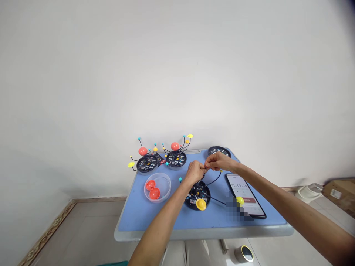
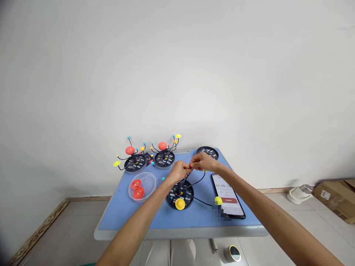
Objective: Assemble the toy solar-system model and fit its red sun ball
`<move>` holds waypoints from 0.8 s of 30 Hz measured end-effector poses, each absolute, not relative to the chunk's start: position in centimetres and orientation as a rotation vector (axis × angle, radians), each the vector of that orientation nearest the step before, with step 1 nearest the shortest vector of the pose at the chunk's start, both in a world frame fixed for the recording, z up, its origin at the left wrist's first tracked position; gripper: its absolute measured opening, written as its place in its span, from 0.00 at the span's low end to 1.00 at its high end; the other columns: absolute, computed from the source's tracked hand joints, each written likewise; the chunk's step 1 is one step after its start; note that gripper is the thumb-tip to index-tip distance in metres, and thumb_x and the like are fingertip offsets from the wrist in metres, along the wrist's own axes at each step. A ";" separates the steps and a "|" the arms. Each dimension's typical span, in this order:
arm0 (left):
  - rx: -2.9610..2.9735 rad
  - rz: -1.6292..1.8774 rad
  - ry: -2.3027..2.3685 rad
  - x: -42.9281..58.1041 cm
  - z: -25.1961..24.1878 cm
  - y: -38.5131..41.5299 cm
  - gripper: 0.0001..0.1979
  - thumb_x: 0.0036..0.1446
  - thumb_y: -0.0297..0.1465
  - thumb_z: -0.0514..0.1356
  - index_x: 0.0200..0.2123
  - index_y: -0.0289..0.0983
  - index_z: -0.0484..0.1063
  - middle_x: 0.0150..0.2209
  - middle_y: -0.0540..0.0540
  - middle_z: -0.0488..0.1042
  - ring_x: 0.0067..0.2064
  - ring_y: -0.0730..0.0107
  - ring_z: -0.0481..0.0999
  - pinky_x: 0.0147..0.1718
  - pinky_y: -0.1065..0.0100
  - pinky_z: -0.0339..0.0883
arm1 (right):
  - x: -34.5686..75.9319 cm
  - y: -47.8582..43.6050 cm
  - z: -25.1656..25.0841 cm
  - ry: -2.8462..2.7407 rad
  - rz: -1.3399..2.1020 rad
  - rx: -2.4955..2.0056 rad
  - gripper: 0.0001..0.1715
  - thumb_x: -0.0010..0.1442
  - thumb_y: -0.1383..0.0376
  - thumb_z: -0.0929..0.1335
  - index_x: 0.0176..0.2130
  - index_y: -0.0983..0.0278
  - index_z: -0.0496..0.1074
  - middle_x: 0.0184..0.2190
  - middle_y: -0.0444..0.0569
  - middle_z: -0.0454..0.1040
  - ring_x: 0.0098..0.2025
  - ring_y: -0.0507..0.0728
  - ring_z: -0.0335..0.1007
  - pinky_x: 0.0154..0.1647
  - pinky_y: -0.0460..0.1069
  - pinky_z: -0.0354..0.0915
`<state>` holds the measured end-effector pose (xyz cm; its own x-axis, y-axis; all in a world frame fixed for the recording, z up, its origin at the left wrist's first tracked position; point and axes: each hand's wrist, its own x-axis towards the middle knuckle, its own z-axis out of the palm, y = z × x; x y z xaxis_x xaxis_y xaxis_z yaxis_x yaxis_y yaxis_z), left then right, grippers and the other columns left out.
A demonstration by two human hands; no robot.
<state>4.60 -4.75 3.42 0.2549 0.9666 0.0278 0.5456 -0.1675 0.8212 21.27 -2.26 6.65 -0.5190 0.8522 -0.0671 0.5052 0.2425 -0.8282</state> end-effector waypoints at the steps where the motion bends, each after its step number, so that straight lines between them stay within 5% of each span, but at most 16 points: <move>1: 1.818 0.756 1.382 4.6 3.4 -4.7 0.10 0.48 0.27 0.60 0.16 0.34 0.73 0.13 0.55 0.59 0.20 0.76 0.61 0.23 0.72 0.52 | 21.2 -2.4 6.9 -2.168 1.121 -1.256 0.13 0.49 0.60 0.67 0.29 0.68 0.76 0.18 0.45 0.70 0.19 0.51 0.60 0.20 0.46 0.56; 10: 1.796 0.785 1.373 4.5 2.7 -4.4 0.08 0.50 0.30 0.62 0.27 0.32 0.81 0.17 0.52 0.67 0.22 0.75 0.65 0.25 0.72 0.58 | 19.6 -4.3 8.7 -2.613 0.429 -1.205 0.13 0.55 0.74 0.63 0.27 0.67 0.76 0.28 0.54 0.77 0.32 0.56 0.69 0.34 0.48 0.57; 18: 1.753 0.800 1.376 4.4 2.5 -4.6 0.11 0.52 0.35 0.63 0.27 0.34 0.81 0.19 0.50 0.71 0.21 0.75 0.67 0.23 0.73 0.60 | 19.0 -4.4 7.9 -2.689 0.130 -1.385 0.14 0.59 0.72 0.63 0.26 0.67 0.74 0.26 0.55 0.77 0.29 0.56 0.70 0.27 0.47 0.52; 24: 1.793 0.775 1.412 4.3 2.9 -4.7 0.08 0.51 0.27 0.62 0.23 0.32 0.79 0.14 0.52 0.64 0.21 0.74 0.67 0.23 0.73 0.59 | 18.4 -5.0 8.5 -2.725 0.033 -1.473 0.17 0.64 0.68 0.62 0.26 0.67 0.73 0.28 0.56 0.77 0.30 0.57 0.71 0.26 0.48 0.49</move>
<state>4.29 -4.72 2.94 0.2211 0.9749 0.0259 0.5454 -0.1456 0.8254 18.42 -4.98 8.49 -0.5471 0.8366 0.0280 0.8357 0.5478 -0.0393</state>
